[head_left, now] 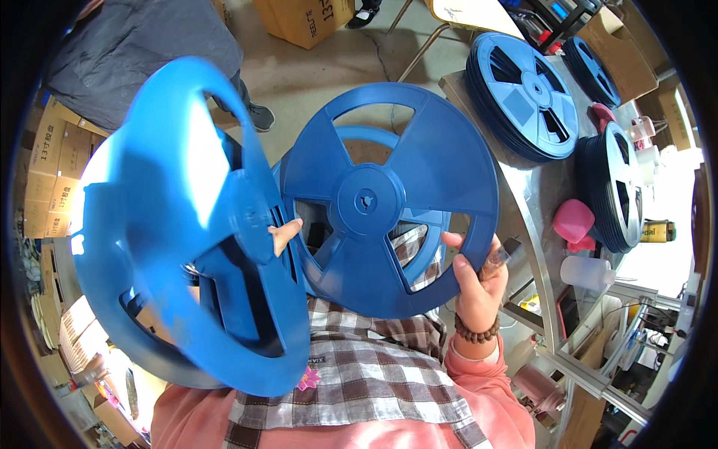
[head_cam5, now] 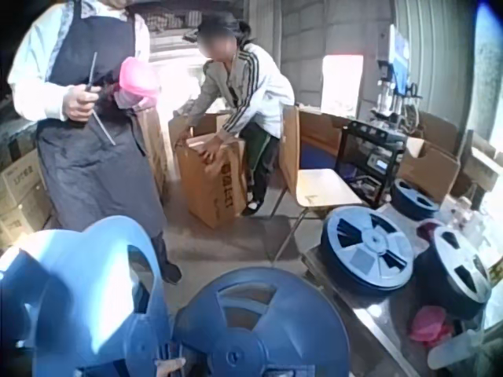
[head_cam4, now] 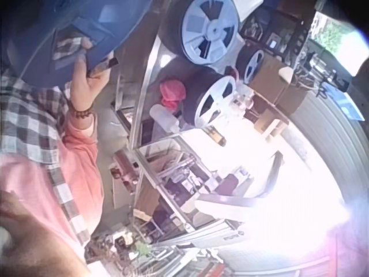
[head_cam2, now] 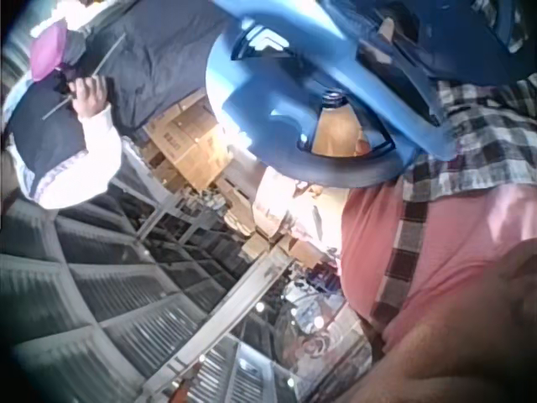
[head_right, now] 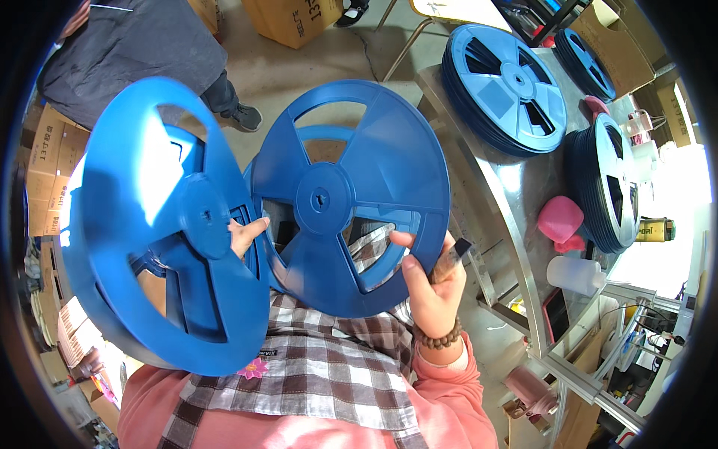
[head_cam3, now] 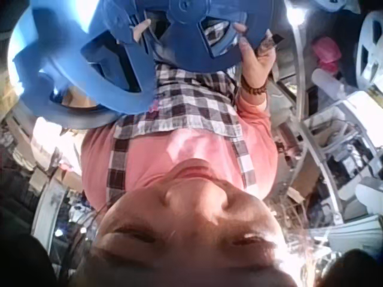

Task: The person wipes the surface of blue plastic reels with a pink cloth, then uses a small metal tool to scrape edges and crevices. The person stacks the cleaned reels and continues scraping along the edges of the stack.

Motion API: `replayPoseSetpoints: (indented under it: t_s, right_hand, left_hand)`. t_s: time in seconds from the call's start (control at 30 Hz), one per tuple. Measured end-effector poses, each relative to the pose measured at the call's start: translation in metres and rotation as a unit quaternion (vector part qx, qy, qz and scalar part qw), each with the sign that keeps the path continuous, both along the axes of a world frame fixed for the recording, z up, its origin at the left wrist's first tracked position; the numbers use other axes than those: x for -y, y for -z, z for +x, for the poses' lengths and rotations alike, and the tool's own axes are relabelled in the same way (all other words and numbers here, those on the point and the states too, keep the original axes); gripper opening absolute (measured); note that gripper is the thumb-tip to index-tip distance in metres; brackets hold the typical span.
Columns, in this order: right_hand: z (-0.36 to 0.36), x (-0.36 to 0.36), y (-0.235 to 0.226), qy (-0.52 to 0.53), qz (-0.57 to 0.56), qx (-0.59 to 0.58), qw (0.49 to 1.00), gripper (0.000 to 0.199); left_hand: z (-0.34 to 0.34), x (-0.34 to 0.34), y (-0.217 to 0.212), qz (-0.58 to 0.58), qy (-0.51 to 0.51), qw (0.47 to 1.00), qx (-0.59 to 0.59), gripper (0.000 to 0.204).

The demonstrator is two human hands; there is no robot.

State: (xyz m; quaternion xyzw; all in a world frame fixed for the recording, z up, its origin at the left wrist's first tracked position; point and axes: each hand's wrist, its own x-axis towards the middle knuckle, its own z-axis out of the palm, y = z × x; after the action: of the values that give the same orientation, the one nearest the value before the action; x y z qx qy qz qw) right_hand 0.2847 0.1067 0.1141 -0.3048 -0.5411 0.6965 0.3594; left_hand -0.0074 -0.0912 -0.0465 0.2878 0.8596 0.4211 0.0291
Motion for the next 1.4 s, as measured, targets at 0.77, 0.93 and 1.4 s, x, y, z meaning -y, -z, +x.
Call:
replayPoseSetpoints:
  t_s: [0.77,0.93,1.4]
  right_hand:
    - [0.024,-0.026,0.126,0.067,-0.214,-0.051,0.973,0.059]
    - [0.005,-0.022,0.101,0.100,-0.179,-0.005,0.979,0.074]
    - [-0.003,-0.031,0.109,0.065,-0.113,0.044,0.991,0.054]
  left_hand:
    - [0.002,-0.050,-0.100,-0.245,0.043,0.968,0.044,0.105]
    - [0.000,-0.042,-0.110,-0.259,0.062,0.962,0.059,0.098]
    - [-0.023,-0.029,-0.120,-0.034,0.106,0.956,0.271,0.087]
